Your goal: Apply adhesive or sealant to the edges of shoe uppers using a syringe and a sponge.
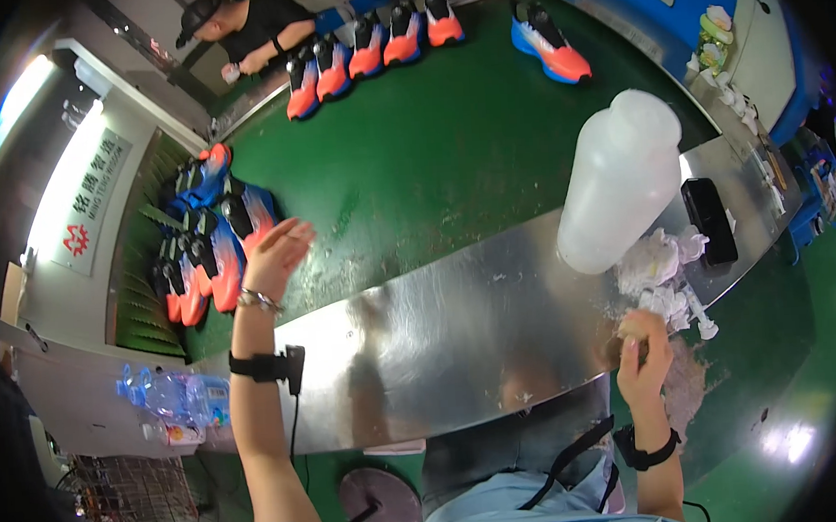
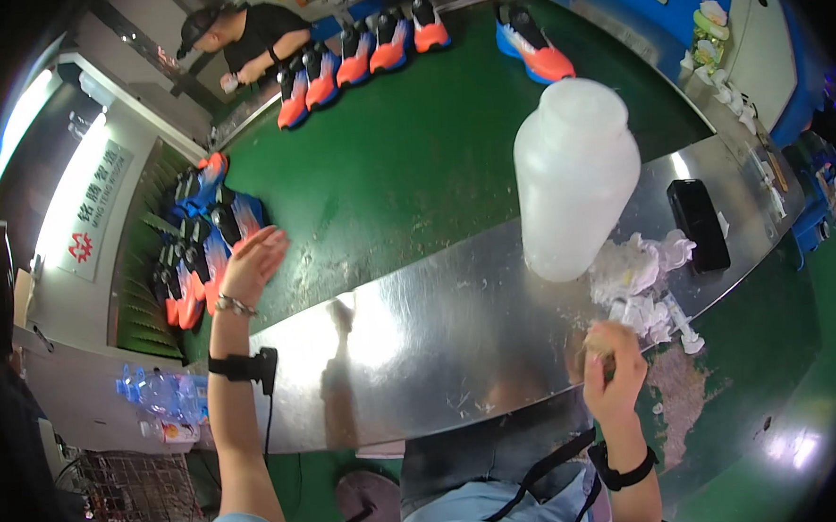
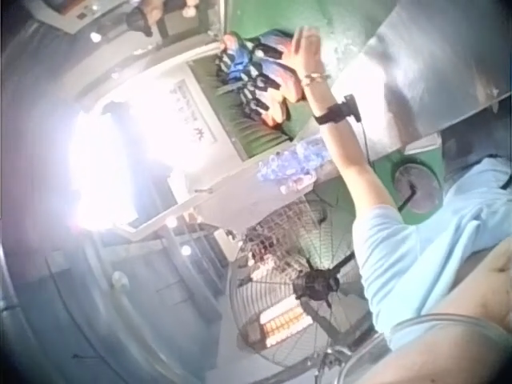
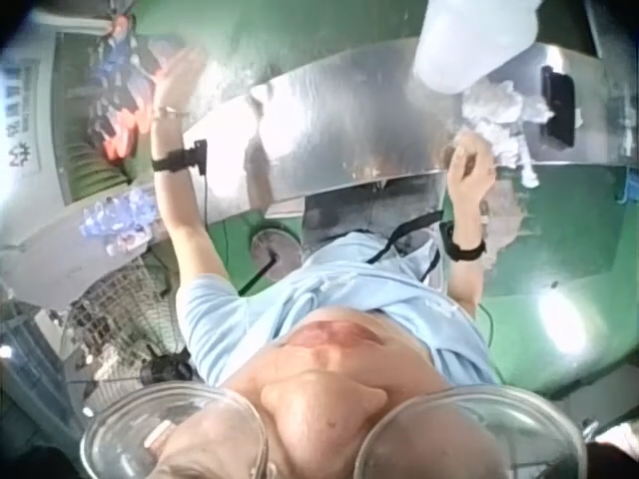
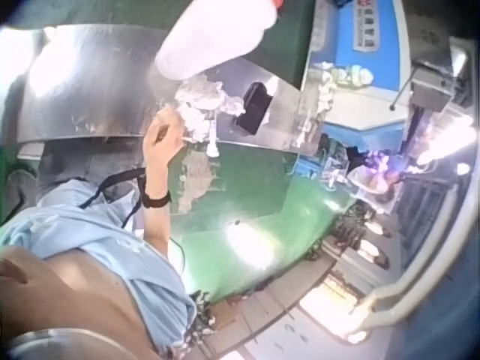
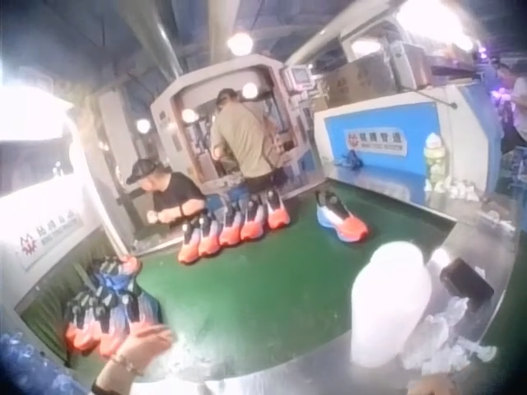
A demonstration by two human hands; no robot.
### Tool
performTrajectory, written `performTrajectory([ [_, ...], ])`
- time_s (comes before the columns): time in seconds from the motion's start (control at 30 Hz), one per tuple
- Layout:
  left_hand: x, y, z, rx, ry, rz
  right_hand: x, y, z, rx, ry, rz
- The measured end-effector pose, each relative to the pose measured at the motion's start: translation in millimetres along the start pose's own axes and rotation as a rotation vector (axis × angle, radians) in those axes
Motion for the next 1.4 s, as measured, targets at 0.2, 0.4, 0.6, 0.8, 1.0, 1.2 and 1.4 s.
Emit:
performTrajectory([
  [0.2, -96, -54, -161, 1.071, 0.846, -0.494, -16, -1, 10, 0.139, 0.024, -0.06],
  [0.4, -185, 0, -116, 1.079, 0.854, -0.161, -1, -8, 13, 0.251, -0.113, -0.072],
  [0.6, -264, 34, -18, 1.138, 0.262, -0.297, 5, 17, -9, 0.08, -0.158, 0.089],
  [0.8, -280, 34, -13, 1.504, -0.14, -0.358, 5, 31, -23, -0.121, -0.07, 0.153],
  [1.0, -268, 36, -9, 1.505, -0.233, -0.315, 4, 23, -34, -0.205, -0.031, 0.14],
  [1.2, -260, 46, 11, 1.47, -0.194, -0.241, 4, 22, -31, -0.208, -0.042, 0.072],
  [1.4, -249, 45, 24, 1.467, -0.282, -0.162, 1, 17, -34, -0.222, -0.046, 0.094],
])
Point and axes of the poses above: each hand's wrist, its own x-axis towards the middle knuckle, its own z-axis out of the back of the hand, y = z × x, the point moved 9 cm from there along x, towards the middle knuckle, and after that the axes turned 11 degrees about -z, right-handed, at the moved point
